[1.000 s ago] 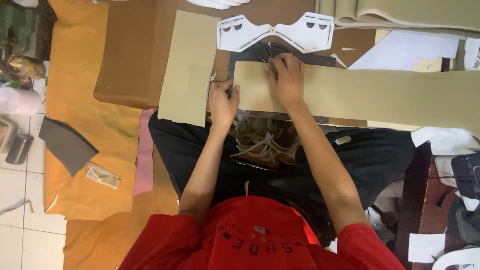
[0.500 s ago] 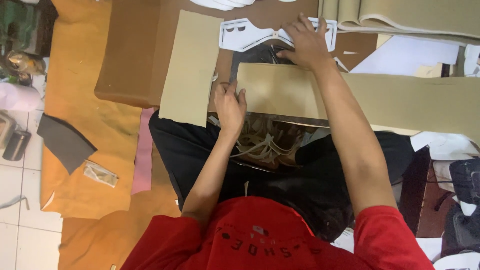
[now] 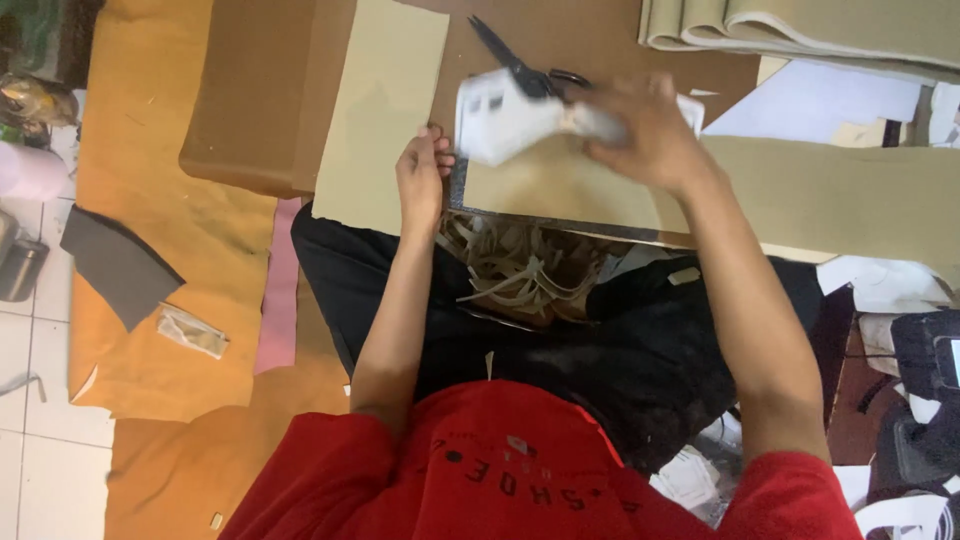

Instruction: The person sits on the floor and uses a white plastic template to cut shapes from a beige sheet of material using scissors. They repeatedly place the template on the material, cut around it, and then remove the template to reveal the cut shape.

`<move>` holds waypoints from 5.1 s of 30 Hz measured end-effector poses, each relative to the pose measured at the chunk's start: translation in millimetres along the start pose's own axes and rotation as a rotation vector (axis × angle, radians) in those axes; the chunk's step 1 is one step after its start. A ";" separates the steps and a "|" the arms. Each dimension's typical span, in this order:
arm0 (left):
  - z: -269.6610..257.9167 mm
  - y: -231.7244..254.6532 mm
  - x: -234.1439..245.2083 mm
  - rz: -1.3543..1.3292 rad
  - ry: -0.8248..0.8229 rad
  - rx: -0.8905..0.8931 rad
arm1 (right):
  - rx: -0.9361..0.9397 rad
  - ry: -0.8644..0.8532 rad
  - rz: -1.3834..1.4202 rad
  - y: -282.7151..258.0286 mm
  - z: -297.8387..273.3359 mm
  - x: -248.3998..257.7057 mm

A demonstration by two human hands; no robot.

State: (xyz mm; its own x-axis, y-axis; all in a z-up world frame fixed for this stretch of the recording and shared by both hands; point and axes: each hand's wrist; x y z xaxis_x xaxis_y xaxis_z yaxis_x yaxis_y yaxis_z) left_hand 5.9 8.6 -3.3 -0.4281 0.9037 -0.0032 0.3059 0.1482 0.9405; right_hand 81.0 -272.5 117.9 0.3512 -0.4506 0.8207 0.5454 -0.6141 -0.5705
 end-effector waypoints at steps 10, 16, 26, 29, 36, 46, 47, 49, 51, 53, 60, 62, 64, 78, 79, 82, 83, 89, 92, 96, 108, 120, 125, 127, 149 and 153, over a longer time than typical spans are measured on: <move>-38.8 -21.1 -12.4 0.608 0.138 -0.329 | -0.090 0.084 -0.021 48.3 -53.3 -57.3; -44.2 -21.8 -19.4 0.735 0.063 -0.380 | -0.090 0.074 -0.081 51.9 -61.9 -57.0; -49.6 -6.4 -33.8 0.858 0.137 -0.401 | -0.021 0.146 -0.126 48.8 -62.8 -68.7; -52.5 -6.6 -34.7 0.900 0.154 -0.418 | -0.016 0.170 -0.128 42.4 -56.0 -68.2; -49.8 -7.4 -41.0 0.876 0.198 -0.414 | -0.072 0.315 0.006 21.6 35.4 -47.2; -59.2 -8.5 -43.9 0.846 0.271 -0.536 | -0.214 0.121 -0.046 92.3 94.3 -114.3; -59.2 -9.3 -44.5 0.854 0.271 -0.541 | -0.259 0.134 0.096 96.9 92.3 -110.9; -58.5 -9.3 -43.3 0.864 0.273 -0.548 | -0.300 0.147 0.239 87.0 90.4 -98.0; -61.5 -8.8 -41.9 0.846 0.262 -0.555 | -0.530 0.133 0.408 58.9 84.8 -77.9; -61.6 -10.3 -42.7 0.848 0.255 -0.537 | -0.438 0.265 0.380 114.8 94.2 -102.4; -60.3 -14.9 -42.2 0.842 0.265 -0.576 | 0.172 0.708 0.197 28.8 65.1 -18.7; -58.3 -14.1 -38.3 0.826 0.253 -0.554 | 0.088 0.706 0.127 9.7 28.2 -11.8; -51.2 -19.1 -36.9 0.806 0.236 -0.535 | 0.001 0.705 0.051 -6.0 -10.8 -10.8; -53.6 -23.0 -36.9 0.833 0.267 -0.502 | -0.827 0.750 0.121 61.8 -134.6 -80.4; -56.4 -20.3 -36.7 0.837 0.276 -0.497 | -0.821 0.742 0.126 63.1 -132.9 -80.1; -63.0 -18.5 -34.9 0.858 0.270 -0.504 | -0.840 0.746 0.134 63.3 -128.6 -80.5; -63.2 -20.3 -34.4 0.837 0.269 -0.481 | -0.828 0.767 0.171 61.1 -126.7 -79.7; -58.5 -25.4 -34.2 0.785 0.251 -0.472 | -0.806 0.771 0.174 56.1 -126.5 -77.7; -57.7 -24.7 -35.8 0.779 0.252 -0.483 | -0.808 0.750 0.158 54.0 -128.3 -76.4; -58.5 -23.9 -37.1 0.819 0.264 -0.490 | -0.800 0.776 0.168 58.7 -131.1 -80.4; -84.6 -10.0 -110.0 0.873 0.013 -1.002 | -0.767 0.888 0.139 26.0 -163.9 -66.1; -92.9 -18.8 -205.8 1.460 -0.749 -1.183 | -1.201 0.513 1.313 -27.9 -293.9 -110.0; -92.2 -27.3 -207.8 1.457 -0.717 -1.201 | -1.181 0.445 1.186 -34.2 -283.4 -91.3; -91.2 -26.5 -207.5 1.459 -0.713 -1.204 | -1.164 0.420 1.142 -28.1 -280.9 -90.7; -104.5 -39.4 -220.9 1.474 -0.547 -1.213 | -1.057 0.280 1.004 1.5 -249.7 -81.3; -106.0 -39.7 -220.0 1.465 -0.547 -1.225 | -1.081 0.287 1.013 6.7 -250.7 -83.5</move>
State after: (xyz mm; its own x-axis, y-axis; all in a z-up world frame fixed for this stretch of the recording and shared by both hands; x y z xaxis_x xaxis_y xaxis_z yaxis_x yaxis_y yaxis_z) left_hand -2.2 -238.7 -3.9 -0.1050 0.0974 0.9897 -0.6264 -0.7795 0.0102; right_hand -135.5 -401.5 38.0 -0.0017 -0.9931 0.1176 -0.6809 -0.0850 -0.7274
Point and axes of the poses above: each hand's wrist, its own z-axis towards the middle knuckle, its own x-axis out of the back of the hand, y = z × x, and after that the axes turned 11 degrees about z, right-handed
